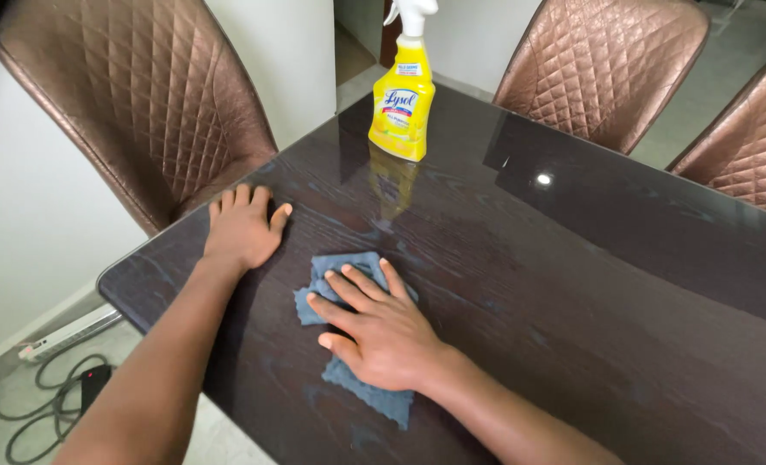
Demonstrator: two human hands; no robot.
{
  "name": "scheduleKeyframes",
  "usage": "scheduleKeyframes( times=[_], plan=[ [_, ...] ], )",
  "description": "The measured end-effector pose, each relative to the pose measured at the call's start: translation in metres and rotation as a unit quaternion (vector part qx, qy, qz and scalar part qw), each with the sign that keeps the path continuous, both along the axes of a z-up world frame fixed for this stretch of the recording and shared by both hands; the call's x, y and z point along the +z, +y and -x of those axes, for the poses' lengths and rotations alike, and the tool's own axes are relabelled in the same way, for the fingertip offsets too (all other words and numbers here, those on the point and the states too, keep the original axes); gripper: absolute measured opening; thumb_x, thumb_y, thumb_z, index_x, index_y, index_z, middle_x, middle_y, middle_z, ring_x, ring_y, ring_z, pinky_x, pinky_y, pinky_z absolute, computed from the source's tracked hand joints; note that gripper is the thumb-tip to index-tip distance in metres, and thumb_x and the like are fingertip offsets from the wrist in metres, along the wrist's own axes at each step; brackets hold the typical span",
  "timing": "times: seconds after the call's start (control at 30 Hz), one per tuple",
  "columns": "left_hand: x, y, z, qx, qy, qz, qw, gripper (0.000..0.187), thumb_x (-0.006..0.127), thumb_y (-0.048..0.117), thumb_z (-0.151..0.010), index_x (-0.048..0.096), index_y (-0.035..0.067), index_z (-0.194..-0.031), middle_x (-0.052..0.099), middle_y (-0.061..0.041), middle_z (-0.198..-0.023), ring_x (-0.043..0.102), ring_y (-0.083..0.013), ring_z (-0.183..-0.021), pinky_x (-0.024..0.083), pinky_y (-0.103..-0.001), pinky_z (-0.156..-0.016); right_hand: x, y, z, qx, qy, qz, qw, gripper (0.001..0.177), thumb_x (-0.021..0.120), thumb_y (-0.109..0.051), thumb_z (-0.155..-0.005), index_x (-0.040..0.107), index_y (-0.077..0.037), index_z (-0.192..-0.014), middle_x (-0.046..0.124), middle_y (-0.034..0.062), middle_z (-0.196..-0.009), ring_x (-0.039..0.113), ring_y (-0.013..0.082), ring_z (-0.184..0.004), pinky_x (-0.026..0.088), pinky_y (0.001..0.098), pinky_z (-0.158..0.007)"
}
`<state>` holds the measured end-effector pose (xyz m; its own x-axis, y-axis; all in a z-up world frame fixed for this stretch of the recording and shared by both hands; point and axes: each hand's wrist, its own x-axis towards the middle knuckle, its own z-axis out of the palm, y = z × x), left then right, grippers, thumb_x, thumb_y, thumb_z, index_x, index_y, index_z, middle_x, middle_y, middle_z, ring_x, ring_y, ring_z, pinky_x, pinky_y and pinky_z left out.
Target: Wiping a dark wooden dining table with a blue cloth and cleaning spray.
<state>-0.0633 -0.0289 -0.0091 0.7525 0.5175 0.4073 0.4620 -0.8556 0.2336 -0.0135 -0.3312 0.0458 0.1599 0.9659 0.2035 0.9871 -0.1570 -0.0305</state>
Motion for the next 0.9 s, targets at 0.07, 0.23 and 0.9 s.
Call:
scheduleKeyframes(
  times=[0.07,0.23,0.9],
  plan=[
    [0.005,-0.003,-0.002,0.003,0.0,0.007,1.0,0.051,0.053,0.05,-0.101,0.06,0.009,-0.131,0.056,-0.02,-0.133,0.047,-0.0398,-0.13,0.031,-0.055,-0.109,0.0,0.007,-0.04,-0.004,0.006,0.011,1.0,0.056,0.044,-0.05,-0.102,0.046,-0.024,-0.151,0.042,0.0131,-0.159,0.029,0.0332,-0.152,0.011,0.0682,-0.119],
    [0.018,-0.012,0.001,0.021,0.003,0.015,1.0,0.048,0.053,0.048,-0.101,0.061,0.011,-0.129,0.057,-0.018,-0.132,0.048,-0.039,-0.129,0.032,-0.054,-0.109,-0.03,0.055,-0.164,-0.151,-0.013,-0.009,0.988,0.059,0.037,-0.051,-0.103,0.041,-0.023,-0.155,0.038,0.0117,-0.161,0.028,0.0311,-0.152,0.013,0.0688,-0.117],
    [0.005,0.003,-0.002,0.012,-0.058,0.04,0.997,0.033,0.055,0.036,-0.098,0.066,0.013,-0.118,0.058,-0.015,-0.127,0.048,-0.0372,-0.127,0.031,-0.055,-0.107,-0.018,0.116,-0.169,-0.247,0.026,-0.025,0.968,0.062,0.039,-0.049,-0.101,0.043,-0.015,-0.153,0.039,0.0137,-0.159,0.031,0.0312,-0.151,0.018,0.0647,-0.117]
  ],
)
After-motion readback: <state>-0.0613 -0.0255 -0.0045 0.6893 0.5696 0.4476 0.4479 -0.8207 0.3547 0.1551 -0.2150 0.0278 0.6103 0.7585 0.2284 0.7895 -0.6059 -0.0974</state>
